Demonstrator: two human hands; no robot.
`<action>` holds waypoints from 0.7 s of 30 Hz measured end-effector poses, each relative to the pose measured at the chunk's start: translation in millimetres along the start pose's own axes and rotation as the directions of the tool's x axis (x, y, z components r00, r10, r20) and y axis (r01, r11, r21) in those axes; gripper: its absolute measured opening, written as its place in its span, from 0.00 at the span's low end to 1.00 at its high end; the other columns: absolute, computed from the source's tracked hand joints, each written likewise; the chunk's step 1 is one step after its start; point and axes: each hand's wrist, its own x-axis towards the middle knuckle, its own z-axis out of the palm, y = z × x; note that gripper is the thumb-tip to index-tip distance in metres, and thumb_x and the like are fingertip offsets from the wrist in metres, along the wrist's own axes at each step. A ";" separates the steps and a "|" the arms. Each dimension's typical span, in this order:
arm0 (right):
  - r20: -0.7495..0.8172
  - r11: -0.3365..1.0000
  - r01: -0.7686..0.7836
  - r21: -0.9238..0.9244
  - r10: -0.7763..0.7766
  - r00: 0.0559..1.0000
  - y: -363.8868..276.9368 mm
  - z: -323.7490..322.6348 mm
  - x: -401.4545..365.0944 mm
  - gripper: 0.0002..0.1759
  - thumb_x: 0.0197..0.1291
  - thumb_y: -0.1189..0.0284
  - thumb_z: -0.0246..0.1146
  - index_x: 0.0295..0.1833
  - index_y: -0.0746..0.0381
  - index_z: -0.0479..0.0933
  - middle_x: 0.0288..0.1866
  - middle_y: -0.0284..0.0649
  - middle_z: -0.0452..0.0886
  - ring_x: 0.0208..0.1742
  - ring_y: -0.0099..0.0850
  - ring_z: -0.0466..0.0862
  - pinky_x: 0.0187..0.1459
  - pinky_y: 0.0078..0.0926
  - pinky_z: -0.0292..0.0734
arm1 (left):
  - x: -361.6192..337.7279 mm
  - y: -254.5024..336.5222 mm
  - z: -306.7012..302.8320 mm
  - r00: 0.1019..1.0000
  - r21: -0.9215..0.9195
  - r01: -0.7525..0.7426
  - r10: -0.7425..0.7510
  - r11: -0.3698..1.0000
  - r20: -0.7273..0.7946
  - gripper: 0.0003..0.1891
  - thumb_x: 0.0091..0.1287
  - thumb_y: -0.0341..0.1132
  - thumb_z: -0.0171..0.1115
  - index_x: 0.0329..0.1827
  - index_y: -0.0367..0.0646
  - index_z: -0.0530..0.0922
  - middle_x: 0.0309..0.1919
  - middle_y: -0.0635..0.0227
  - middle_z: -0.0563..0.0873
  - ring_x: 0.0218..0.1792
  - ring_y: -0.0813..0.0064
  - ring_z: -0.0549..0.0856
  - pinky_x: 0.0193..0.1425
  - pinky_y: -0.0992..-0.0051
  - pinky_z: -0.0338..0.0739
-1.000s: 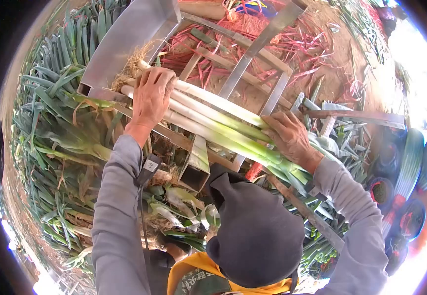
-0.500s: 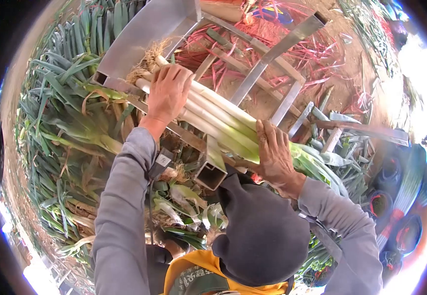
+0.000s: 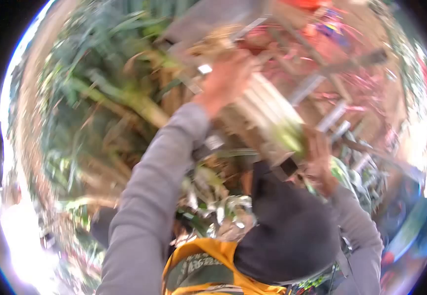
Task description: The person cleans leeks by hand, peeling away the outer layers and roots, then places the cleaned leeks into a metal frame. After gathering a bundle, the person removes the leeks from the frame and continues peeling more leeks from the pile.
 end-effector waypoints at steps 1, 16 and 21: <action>0.035 0.999 -0.017 0.050 0.016 0.999 -13.7 -15.7 9.0 0.47 0.54 0.49 0.74 0.71 0.68 0.69 0.67 0.55 0.73 0.64 0.56 0.74 0.63 0.53 0.69 | -1.5 -1.1 -2.4 0.999 -0.063 0.010 -0.007 0.998 0.046 0.13 0.62 0.29 0.64 0.51 0.45 0.82 0.39 0.61 0.83 0.45 0.55 0.83 0.49 0.57 0.80; -0.197 0.949 -0.199 0.245 0.250 0.948 -59.2 -210.2 172.2 0.20 0.74 0.65 0.60 0.65 0.64 0.79 0.47 0.36 0.86 0.44 0.26 0.85 0.49 0.25 0.80 | -239.4 175.2 -280.7 0.819 -0.482 0.571 -0.417 0.665 0.395 0.13 0.77 0.38 0.60 0.53 0.37 0.82 0.41 0.56 0.87 0.44 0.63 0.87 0.53 0.65 0.79; 0.378 0.588 -0.274 0.761 -0.058 0.924 -233.1 -173.7 249.2 0.17 0.69 0.68 0.64 0.59 0.65 0.81 0.48 0.38 0.87 0.47 0.27 0.86 0.50 0.27 0.82 | -287.4 205.1 -305.1 0.698 -0.489 0.697 -0.342 0.524 0.629 0.12 0.77 0.37 0.59 0.54 0.38 0.82 0.41 0.60 0.88 0.42 0.68 0.87 0.52 0.68 0.79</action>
